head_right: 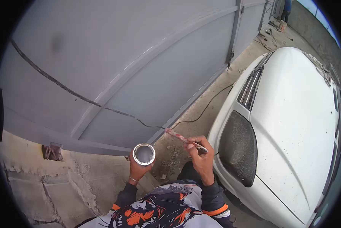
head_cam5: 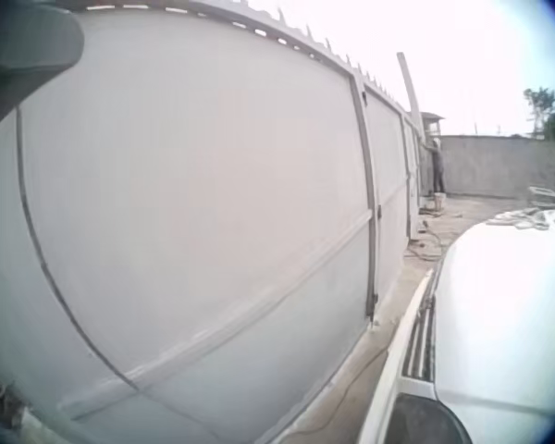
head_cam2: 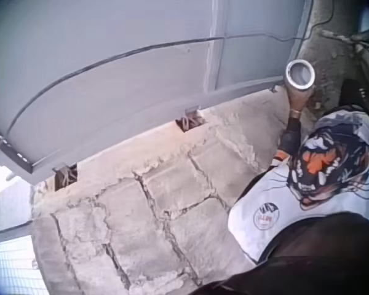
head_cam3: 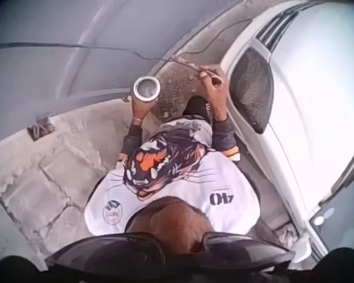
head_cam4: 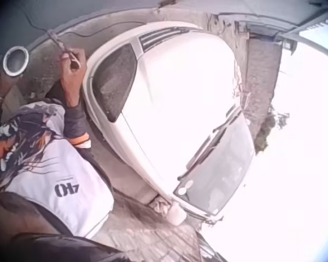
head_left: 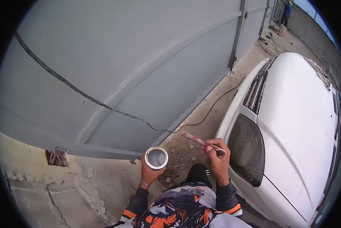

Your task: Painting the hinges and metal surfaces of a gate using a brush and a can of paint.

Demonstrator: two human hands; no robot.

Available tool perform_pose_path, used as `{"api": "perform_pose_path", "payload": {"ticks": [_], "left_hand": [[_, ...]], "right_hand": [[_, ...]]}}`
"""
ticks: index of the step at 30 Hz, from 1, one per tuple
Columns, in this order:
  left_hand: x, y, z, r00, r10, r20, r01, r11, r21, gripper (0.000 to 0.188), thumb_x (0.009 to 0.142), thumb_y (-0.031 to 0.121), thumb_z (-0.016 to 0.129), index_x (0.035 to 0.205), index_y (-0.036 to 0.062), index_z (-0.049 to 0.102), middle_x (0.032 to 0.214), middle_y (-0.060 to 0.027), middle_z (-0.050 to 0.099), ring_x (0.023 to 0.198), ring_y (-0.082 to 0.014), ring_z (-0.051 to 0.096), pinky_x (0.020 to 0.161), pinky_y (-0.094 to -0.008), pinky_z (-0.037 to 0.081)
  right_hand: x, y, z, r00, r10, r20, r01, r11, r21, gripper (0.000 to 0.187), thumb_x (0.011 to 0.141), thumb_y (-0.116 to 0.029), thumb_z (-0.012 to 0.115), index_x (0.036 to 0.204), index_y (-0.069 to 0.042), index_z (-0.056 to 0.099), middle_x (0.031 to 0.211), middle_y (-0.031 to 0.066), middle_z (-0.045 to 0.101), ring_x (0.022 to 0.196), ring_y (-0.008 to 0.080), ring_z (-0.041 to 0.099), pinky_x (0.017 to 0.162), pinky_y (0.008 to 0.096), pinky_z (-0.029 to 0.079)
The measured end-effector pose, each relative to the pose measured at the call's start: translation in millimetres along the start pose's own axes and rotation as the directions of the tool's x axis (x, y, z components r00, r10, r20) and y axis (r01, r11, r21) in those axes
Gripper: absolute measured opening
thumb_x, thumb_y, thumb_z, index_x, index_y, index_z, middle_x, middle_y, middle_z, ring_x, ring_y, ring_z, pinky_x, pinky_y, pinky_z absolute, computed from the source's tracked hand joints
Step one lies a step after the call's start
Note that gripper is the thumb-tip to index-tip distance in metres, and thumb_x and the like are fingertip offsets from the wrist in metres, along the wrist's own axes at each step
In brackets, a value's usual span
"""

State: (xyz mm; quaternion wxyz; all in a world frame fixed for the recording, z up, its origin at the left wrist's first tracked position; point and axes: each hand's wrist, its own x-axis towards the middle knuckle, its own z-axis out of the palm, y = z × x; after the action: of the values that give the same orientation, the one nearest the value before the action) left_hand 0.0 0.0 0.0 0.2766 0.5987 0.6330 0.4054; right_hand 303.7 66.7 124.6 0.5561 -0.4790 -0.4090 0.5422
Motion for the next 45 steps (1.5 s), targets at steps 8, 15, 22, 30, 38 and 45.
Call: {"api": "perform_pose_path", "payload": {"ticks": [8,15,22,30,38,45], "left_hand": [[75,12,27,1.0,-0.019,0.022,0.02,1.0,-0.018,0.099,0.066,0.018,0.091,0.144,0.0009,0.032,0.133,-0.0174,0.058,0.125,-0.0289,0.06,0.106,-0.0413,0.048],[149,58,65,0.998,0.067,0.02,-0.067,0.997,-0.034,0.098,0.065,0.018,0.093,0.142,0.0018,0.035,0.131,-0.0159,0.057,0.123,-0.0281,0.059,0.106,-0.0408,0.047],[230,87,115,0.975,0.157,0.157,-0.149,0.987,-0.062,0.097,0.067,0.021,0.094,0.142,0.0017,0.035,0.131,-0.016,0.058,0.123,-0.0283,0.06,0.105,-0.0414,0.048],[339,86,172,0.911,0.25,0.328,-0.253,0.967,-0.034,0.105,0.066,0.025,0.094,0.148,0.0024,0.032,0.133,-0.0171,0.058,0.127,-0.0298,0.058,0.107,-0.0403,0.046],[463,123,217,0.822,0.341,0.456,-0.297,0.94,-0.168,0.106,0.066,0.02,0.092,0.15,0.0051,0.029,0.139,-0.0162,0.053,0.131,-0.0311,0.054,0.11,-0.0422,0.045],[535,143,269,0.76,0.42,0.496,-0.341,0.907,-0.247,0.104,0.066,0.017,0.091,0.15,0.0056,0.03,0.138,-0.0168,0.054,0.13,-0.031,0.056,0.109,-0.0418,0.047]], "right_hand": [[80,-5,-8,0.998,-0.051,0.028,0.049,0.996,0.076,0.016,0.099,-0.013,0.063,0.108,0.0,0.064,0.093,0.0082,0.073,0.084,0.0139,0.07,0.07,0.025,0.053],[140,-53,-50,0.987,-0.156,-0.035,0.158,0.985,0.075,0.018,0.1,-0.015,0.063,0.108,0.001,0.064,0.09,0.009,0.073,0.083,0.0139,0.07,0.071,0.0256,0.053],[176,-55,-102,0.944,-0.225,-0.241,0.246,0.967,0.061,0.018,0.1,-0.013,0.063,0.11,0.003,0.063,0.09,0.0104,0.072,0.082,0.0142,0.07,0.07,0.0245,0.053],[223,-57,-127,0.87,-0.249,-0.425,0.29,0.956,0.034,0.017,0.097,-0.012,0.063,0.106,0.003,0.063,0.091,0.0102,0.07,0.082,0.0148,0.069,0.068,0.0243,0.051],[314,-93,-135,0.79,-0.348,-0.504,0.361,0.929,-0.075,0.018,0.097,-0.015,0.064,0.104,0.002,0.063,0.09,0.0096,0.069,0.081,0.0143,0.068,0.067,0.0248,0.051],[388,-130,-141,0.78,-0.345,-0.523,0.283,0.939,-0.197,0.018,0.099,-0.014,0.062,0.104,0.003,0.064,0.086,0.0085,0.069,0.078,0.0127,0.067,0.066,0.0237,0.049]]}}
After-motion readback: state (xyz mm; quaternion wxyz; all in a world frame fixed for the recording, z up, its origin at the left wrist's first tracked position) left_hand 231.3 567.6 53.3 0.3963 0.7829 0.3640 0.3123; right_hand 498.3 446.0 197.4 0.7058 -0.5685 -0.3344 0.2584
